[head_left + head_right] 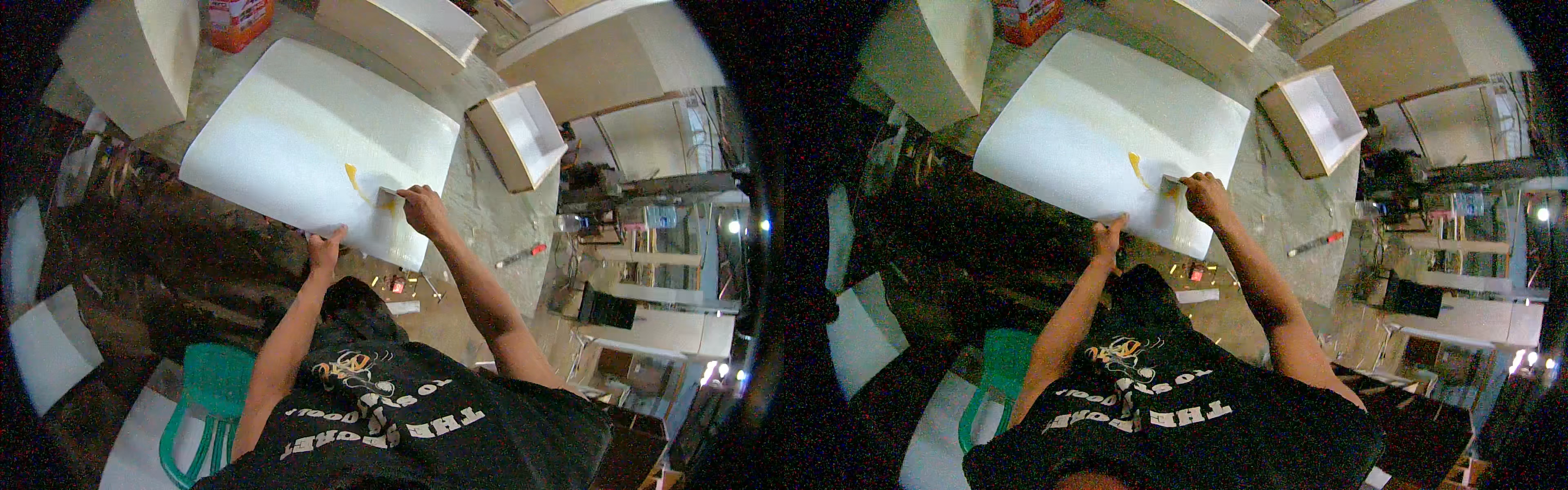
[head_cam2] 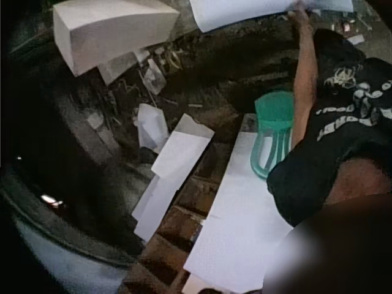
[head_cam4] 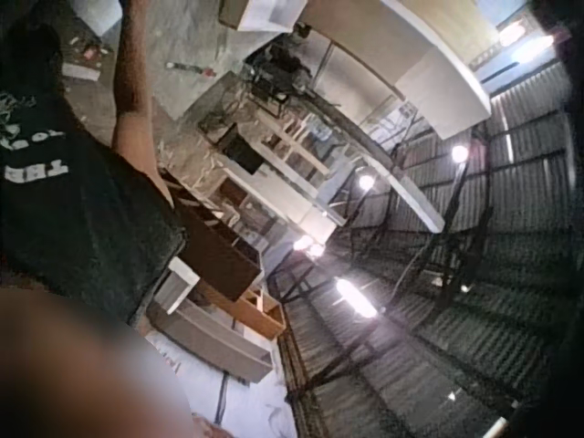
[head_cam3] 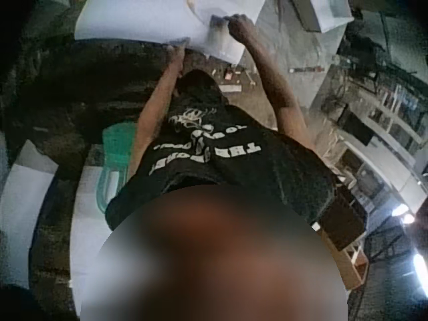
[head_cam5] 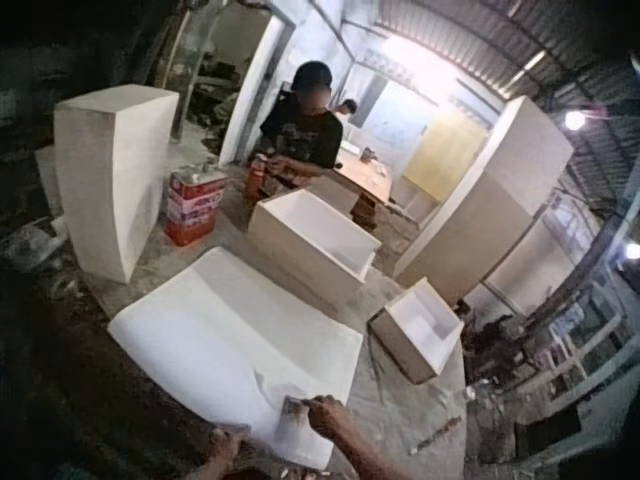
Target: The person pours a yellow liquid from a metal can onto a white rectangular wooden panel and spreads it evenly using a small rectangular block. The person repeats this process multiple times, flipping the panel to treat different areas.
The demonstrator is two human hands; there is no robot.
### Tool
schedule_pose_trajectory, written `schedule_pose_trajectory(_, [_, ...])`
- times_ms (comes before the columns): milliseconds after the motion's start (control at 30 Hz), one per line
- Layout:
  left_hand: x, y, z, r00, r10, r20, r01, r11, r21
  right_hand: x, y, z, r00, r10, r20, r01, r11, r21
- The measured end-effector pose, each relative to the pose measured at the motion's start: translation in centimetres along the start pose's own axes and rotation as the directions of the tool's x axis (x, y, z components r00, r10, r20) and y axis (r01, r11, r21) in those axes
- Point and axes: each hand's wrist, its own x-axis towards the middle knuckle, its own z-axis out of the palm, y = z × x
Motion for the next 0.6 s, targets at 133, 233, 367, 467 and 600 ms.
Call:
schedule_pose_trajectory(133, [-0.2, -0.1, 0.6, 0.999, -0.045, -0.031, 0.046, 0.998, 0.052, -1.1, -0.9, -0.2, 0.995, -0.041, 0.093, 0.040, 0.999, 0.012])
schedule_pose_trajectory(233, [-1.2, 0.7, 1.1, 0.990, -0.109, -0.094, 0.110, 0.994, 0.001, -2.2, -1.3, -0.6, 0.975, -0.064, 0.211, 0.049, 0.996, 0.075])
schedule_pose_trajectory(367, [-1.6, 1.9, 1.3, 0.995, -0.010, -0.101, 0.006, 0.999, -0.039, -0.6, 0.2, -1.0, 0.997, -0.002, 0.082, -0.006, 0.995, 0.100])
schedule_pose_trajectory(467, [-1.6, 2.3, 1.3, 0.994, -0.025, -0.107, 0.021, 0.999, -0.034, 0.9, 0.4, -0.6, 0.997, -0.074, -0.020, 0.075, 0.996, 0.046])
schedule_pose_trajectory(600, [-1.8, 2.1, 1.1, 0.993, -0.058, -0.100, 0.057, 0.998, -0.011, 0.7, 0.6, -1.1, 0.970, -0.075, 0.233, 0.066, 0.997, 0.046])
